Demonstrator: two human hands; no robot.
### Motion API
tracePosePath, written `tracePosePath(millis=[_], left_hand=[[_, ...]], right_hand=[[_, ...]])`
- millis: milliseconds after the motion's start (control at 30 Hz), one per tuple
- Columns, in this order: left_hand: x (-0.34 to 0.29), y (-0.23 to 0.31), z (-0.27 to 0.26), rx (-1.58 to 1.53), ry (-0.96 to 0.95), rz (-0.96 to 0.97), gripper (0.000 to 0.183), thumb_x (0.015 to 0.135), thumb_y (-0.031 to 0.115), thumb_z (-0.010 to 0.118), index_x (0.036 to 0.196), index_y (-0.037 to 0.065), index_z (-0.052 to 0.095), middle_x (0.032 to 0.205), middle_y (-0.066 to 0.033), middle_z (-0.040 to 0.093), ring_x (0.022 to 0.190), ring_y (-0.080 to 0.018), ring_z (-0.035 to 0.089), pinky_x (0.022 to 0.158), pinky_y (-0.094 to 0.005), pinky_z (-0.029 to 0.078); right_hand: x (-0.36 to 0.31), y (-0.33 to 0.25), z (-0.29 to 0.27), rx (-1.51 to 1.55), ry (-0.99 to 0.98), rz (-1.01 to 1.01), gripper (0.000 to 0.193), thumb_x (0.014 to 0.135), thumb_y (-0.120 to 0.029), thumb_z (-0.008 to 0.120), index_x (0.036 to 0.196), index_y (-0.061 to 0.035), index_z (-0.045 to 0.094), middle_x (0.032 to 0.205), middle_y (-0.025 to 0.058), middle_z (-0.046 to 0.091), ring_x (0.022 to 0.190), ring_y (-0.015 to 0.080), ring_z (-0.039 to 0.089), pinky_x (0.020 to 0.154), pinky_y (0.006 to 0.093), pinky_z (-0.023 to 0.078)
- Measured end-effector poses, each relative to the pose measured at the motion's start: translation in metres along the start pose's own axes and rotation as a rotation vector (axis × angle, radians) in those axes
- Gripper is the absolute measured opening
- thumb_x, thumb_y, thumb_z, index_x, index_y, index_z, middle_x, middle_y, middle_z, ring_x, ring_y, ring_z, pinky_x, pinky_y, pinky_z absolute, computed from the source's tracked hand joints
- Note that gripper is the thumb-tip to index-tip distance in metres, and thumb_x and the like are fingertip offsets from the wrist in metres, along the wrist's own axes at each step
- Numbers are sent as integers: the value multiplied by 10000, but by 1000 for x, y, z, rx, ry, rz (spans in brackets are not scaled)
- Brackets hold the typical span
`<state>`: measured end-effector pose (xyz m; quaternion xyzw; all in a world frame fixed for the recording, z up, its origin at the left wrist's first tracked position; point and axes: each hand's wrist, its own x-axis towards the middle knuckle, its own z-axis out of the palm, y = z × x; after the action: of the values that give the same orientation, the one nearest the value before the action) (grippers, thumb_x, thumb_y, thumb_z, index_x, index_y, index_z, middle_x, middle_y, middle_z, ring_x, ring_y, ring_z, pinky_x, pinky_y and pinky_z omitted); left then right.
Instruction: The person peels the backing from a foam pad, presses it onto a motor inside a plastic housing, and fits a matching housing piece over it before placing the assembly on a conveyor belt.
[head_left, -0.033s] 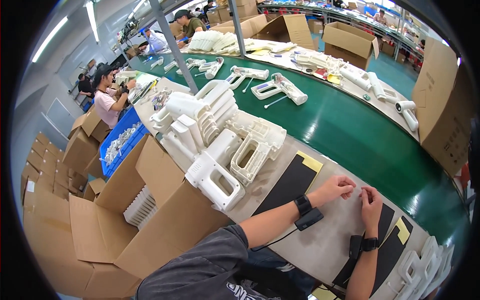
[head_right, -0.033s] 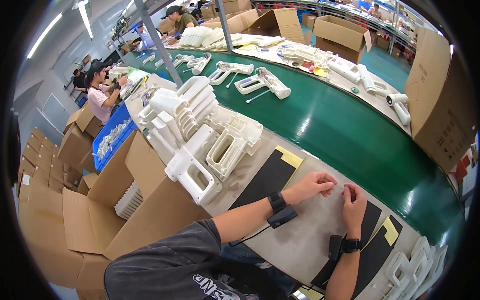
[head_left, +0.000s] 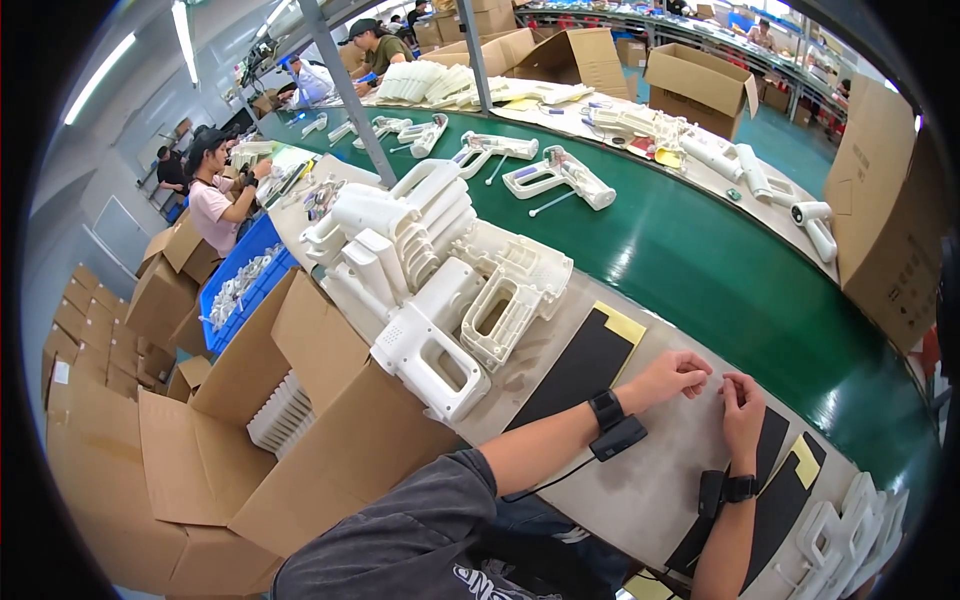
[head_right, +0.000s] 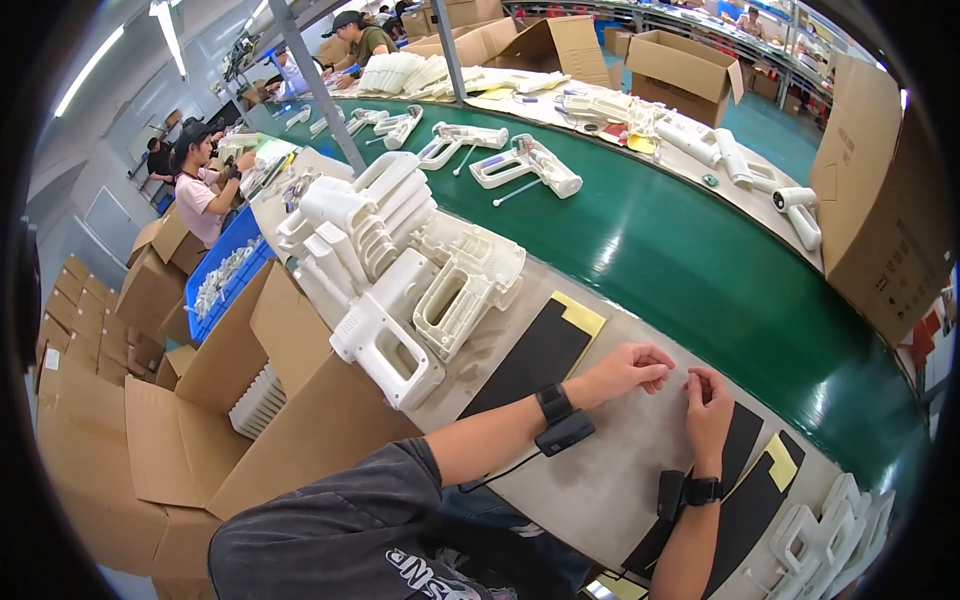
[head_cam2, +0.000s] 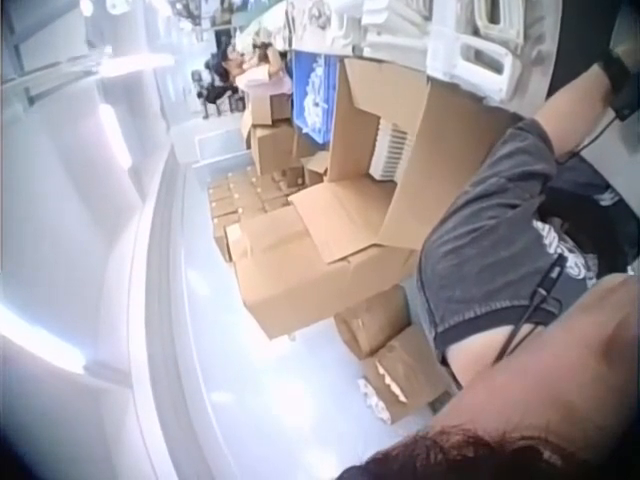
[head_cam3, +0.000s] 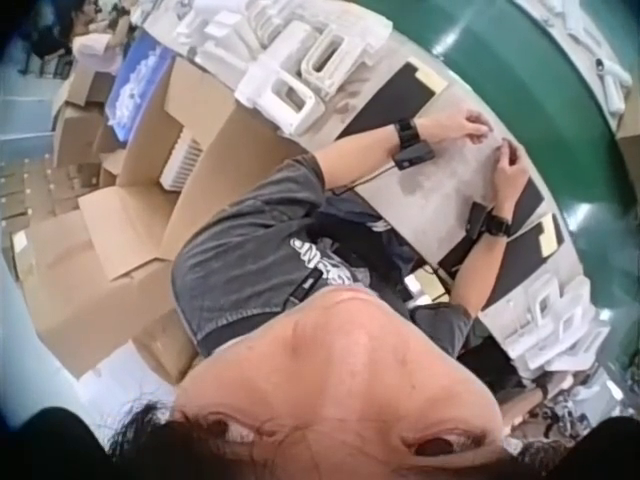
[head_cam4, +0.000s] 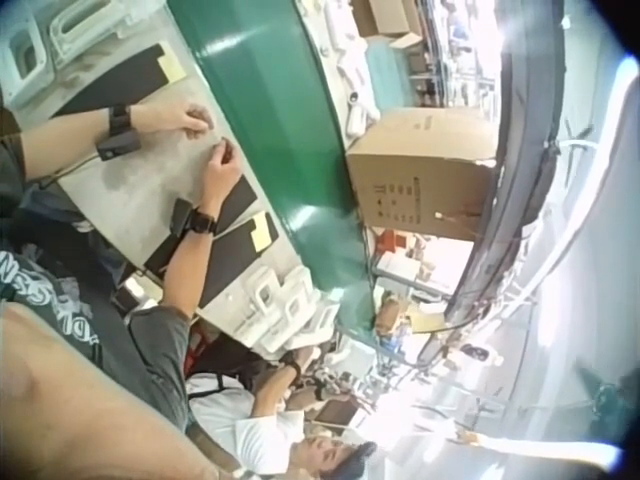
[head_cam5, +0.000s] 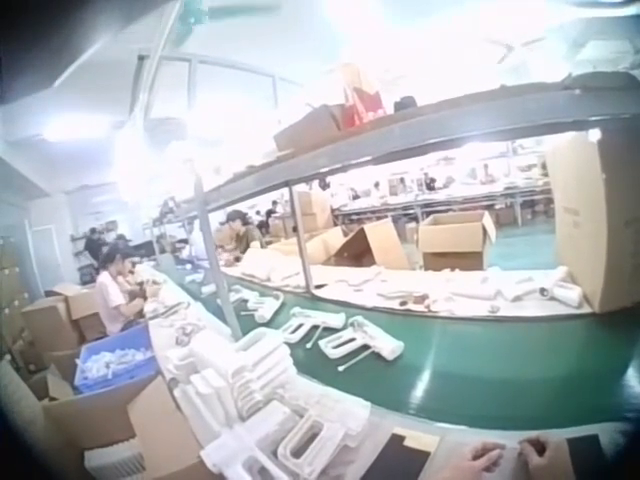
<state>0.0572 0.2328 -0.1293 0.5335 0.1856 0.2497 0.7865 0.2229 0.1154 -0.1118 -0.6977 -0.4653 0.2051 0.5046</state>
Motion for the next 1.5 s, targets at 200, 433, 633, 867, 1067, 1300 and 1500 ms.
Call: tracePosePath(millis=[200, 433, 633, 867, 1067, 1300, 1500], left_hand=[[2, -1, 5, -11, -5, 4, 209, 1003, 121, 604, 1151, -24, 637, 930, -53, 681, 816, -129, 662, 734, -280, 568], [-6, -4, -5, -2, 3, 3, 208, 1006, 128, 604, 1146, -22, 636, 942, -57, 681, 820, -130, 661, 742, -287, 568], [8, -3, 7, 61, -24, 10, 238, 1014, 147, 603, 1188, -12, 632, 947, -59, 679, 826, -128, 655, 754, -289, 558], [-6, 11, -9, 265, 98, -19, 247, 1011, 173, 617, 1200, 23, 668, 965, -1, 641, 856, -87, 583, 787, -249, 483], [1, 4, -12, 86, 15, -85, 317, 1029, 115, 599, 1318, -15, 583, 1039, -27, 614, 879, -100, 581, 819, -237, 496], [-1, 5, -12, 175, 4, -78, 280, 1041, 116, 578, 1283, -25, 578, 1042, -22, 598, 856, -89, 558, 781, -233, 472], [5, 2, -27, 309, -32, -55, 300, 1041, 107, 580, 1309, -28, 574, 1009, -14, 596, 845, -86, 550, 765, -226, 469]], right_hand=[[1, 5, -5, 1, 3, -10, 146, 991, -92, 605, 1066, -6, 695, 833, 34, 685, 757, 96, 616, 678, 233, 463], [-2, 3, 6, 12, -9, -18, 146, 990, -97, 609, 1067, -6, 694, 833, 37, 687, 762, 98, 619, 687, 237, 466], [-5, 3, -10, -38, 53, -41, 151, 973, -96, 614, 1051, 0, 701, 867, 70, 711, 797, 141, 651, 721, 278, 502], [4, 11, 11, -89, 73, -106, 222, 872, -109, 638, 1054, -25, 735, 949, 176, 737, 873, 272, 710, 790, 387, 555], [1, 15, 6, -76, 185, -156, 139, 868, -128, 638, 928, -29, 716, 830, 157, 713, 788, 333, 691, 709, 416, 538], [-3, 11, 12, -14, 194, -147, 116, 848, -124, 662, 862, -18, 706, 806, 143, 722, 786, 334, 699, 722, 434, 536], [3, 13, 22, -11, 206, -162, 103, 834, -112, 651, 857, -31, 710, 799, 145, 718, 767, 327, 697, 694, 422, 534]])
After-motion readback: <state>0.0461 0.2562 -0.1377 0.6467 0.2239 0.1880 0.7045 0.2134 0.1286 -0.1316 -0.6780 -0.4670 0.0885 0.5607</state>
